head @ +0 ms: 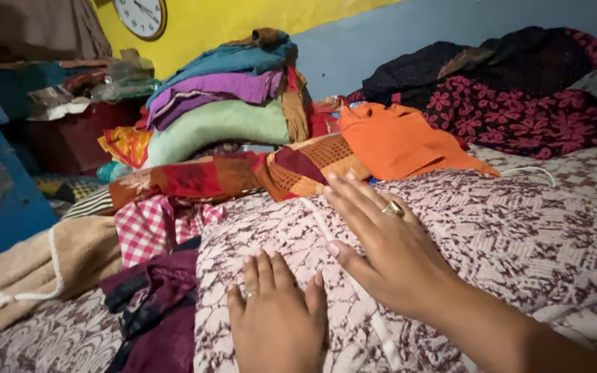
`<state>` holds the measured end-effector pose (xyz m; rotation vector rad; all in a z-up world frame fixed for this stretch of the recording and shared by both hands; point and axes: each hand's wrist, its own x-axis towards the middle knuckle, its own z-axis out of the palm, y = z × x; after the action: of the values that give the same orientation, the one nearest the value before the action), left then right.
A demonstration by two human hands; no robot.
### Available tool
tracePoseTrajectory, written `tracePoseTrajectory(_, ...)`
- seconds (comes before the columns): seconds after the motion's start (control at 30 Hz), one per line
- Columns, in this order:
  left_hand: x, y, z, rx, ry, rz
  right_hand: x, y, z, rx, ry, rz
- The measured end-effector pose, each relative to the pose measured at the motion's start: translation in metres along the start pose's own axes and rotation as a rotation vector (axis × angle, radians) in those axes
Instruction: The person puts a pillowcase onto a pillow and then smooths it out by hand on a bed before moving other clothes aside.
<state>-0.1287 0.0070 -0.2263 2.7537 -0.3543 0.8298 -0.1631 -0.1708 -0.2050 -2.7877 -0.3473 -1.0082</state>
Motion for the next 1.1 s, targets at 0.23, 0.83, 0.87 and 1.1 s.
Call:
tracePoseTrajectory(0.23,0.034,-0.023,-0.022,-0.097,0.417,-0.001,0.001,-0.001,0.002,0.025,-0.377,0.186)
tracePoseTrajectory(0.83,0.075,0.005,0.001,0.091,-0.28,-0.157,0.004,0.018,0.011,0.084,-0.23,0.196)
tracePoseTrajectory(0.87,0.073,0.003,0.006,0.092,-0.248,-0.154,0.006,0.019,0.007,0.128,-0.198,0.197)
tracePoseTrajectory(1.1,0.077,0.0,0.01,0.048,-0.184,-0.158,0.009,0.036,-0.001,0.01,-0.211,0.134)
